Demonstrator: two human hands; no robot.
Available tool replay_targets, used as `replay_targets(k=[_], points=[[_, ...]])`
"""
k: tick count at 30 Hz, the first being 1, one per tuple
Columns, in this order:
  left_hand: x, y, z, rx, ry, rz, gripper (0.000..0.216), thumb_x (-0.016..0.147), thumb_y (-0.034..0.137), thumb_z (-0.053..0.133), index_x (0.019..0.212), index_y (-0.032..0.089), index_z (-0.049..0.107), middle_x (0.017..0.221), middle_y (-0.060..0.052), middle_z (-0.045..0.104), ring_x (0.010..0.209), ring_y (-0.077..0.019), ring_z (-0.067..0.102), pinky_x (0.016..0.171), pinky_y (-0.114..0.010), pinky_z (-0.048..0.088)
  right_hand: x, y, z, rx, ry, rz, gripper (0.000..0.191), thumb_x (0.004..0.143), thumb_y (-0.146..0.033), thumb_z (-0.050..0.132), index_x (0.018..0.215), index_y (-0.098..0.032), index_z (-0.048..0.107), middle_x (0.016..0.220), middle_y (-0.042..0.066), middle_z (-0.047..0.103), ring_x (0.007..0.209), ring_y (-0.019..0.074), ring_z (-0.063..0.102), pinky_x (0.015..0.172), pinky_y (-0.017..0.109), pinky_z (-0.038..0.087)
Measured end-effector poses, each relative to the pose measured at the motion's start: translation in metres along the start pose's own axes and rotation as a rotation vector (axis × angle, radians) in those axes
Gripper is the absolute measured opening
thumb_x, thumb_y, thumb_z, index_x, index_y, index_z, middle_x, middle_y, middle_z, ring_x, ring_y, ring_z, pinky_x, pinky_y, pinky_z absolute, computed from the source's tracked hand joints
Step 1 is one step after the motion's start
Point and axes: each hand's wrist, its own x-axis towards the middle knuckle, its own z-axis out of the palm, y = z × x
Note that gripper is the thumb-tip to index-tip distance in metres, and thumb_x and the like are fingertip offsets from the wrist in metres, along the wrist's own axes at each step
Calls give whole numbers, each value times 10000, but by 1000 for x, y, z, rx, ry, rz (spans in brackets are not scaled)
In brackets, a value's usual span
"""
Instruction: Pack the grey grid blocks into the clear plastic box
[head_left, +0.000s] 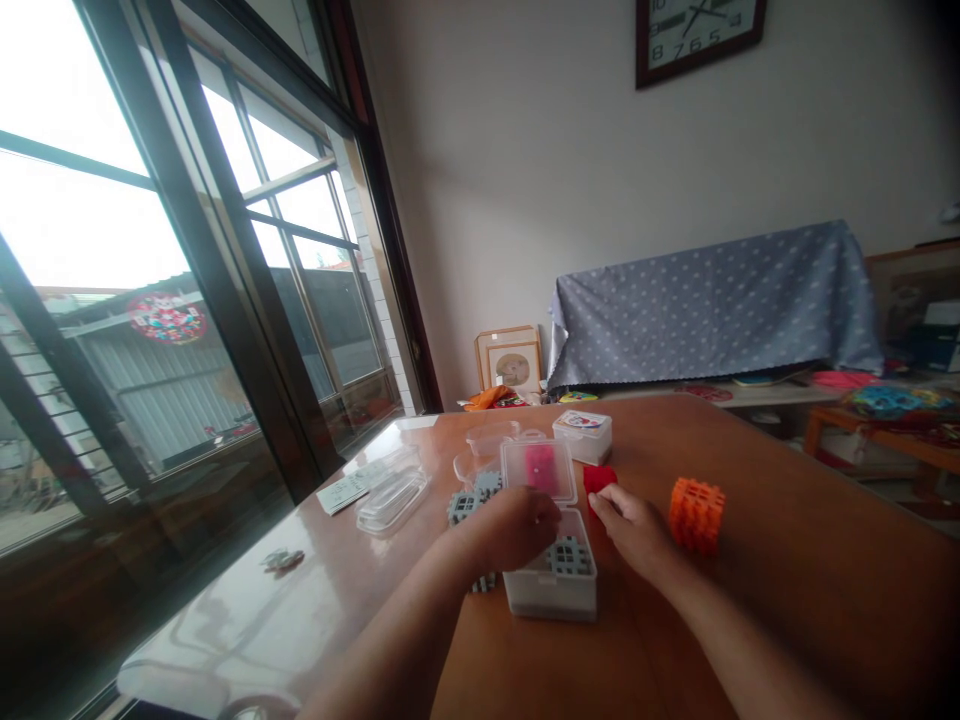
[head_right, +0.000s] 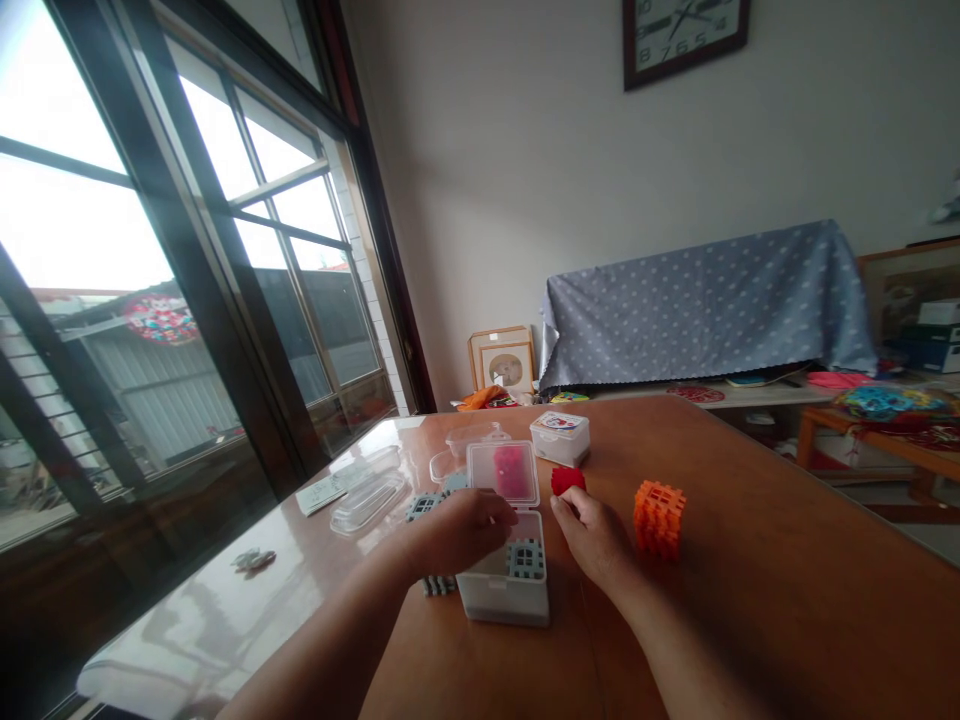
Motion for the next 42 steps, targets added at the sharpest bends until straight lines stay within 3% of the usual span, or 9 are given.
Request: replay_targets(k=[3, 6, 10, 13, 19, 27, 38, 42], points=[[-15, -4, -22, -148, 100, 38, 214, 925, 253, 547, 1006, 174, 728, 930, -41, 721, 813, -167, 628, 714, -260, 477, 0, 2, 1, -10, 1, 9, 394, 918, -567, 489, 699, -243, 529, 570, -38, 494, 600, 175, 492, 563, 264, 354], [-31, -18, -43, -276, 221, -26, 269, 956, 351, 559, 1048, 146, 707, 902, -52, 708, 790, -162, 624, 694, -260, 487, 0, 3, 1, -21, -12, 5, 397, 915, -576, 491, 705, -243, 543, 578, -34, 518, 603, 179, 506, 571, 270, 362], [-52, -40, -64, -247, 324, -112, 287, 937, 380, 604, 1072, 148, 707, 990, -80, 727, 879, -192, 656, 775, -303, 515, 1, 7, 1, -23, -35, 13, 406, 915, -590, 482, 714, -245, 557, 579, -33, 523, 600, 183, 511, 564, 275, 356], [-65, -51, -73, -174, 300, -158, 290, 899, 345, 648, 1128, 176, 703, 1125, -90, 722, 1014, -220, 663, 867, -331, 520, 1, 11, 2, -25, -41, 12, 412, 915, -596, 480, 709, -248, 557, 572, -33, 512, 600, 186, 512, 562, 277, 353], [-77, -61, -75, -44, 167, -206, 459, 793, 274, 740, 1244, 251, 656, 1281, -56, 677, 1160, -250, 624, 1014, -384, 474, 3, 17, 4, -8, -44, 4, 416, 907, -606, 500, 699, -249, 557, 573, -33, 510, 595, 187, 502, 573, 280, 358], [-74, -68, -69, 10, 94, -244, 577, 755, 316, 776, 1304, 258, 608, 1294, -64, 653, 1173, -274, 609, 1019, -412, 469, 0, 12, 6, 44, -43, 6, 429, 932, -599, 490, 687, -247, 500, 583, -45, 457, 598, 175, 466, 582, 278, 344], [-67, -72, -70, 20, 74, -207, 518, 759, 281, 772, 1255, 241, 629, 1219, -65, 679, 1099, -250, 634, 993, -394, 482, 2, 16, 4, -21, -54, 23, 414, 928, -593, 487, 708, -246, 535, 587, -39, 490, 610, 182, 492, 595, 285, 343], [-66, -74, -72, 53, 134, -168, 485, 766, 303, 774, 1227, 232, 641, 1150, -61, 697, 1048, -237, 643, 956, -375, 501, 1, 10, 3, -21, -52, 32, 409, 924, -591, 482, 707, -248, 531, 585, -38, 488, 612, 187, 496, 588, 285, 341]])
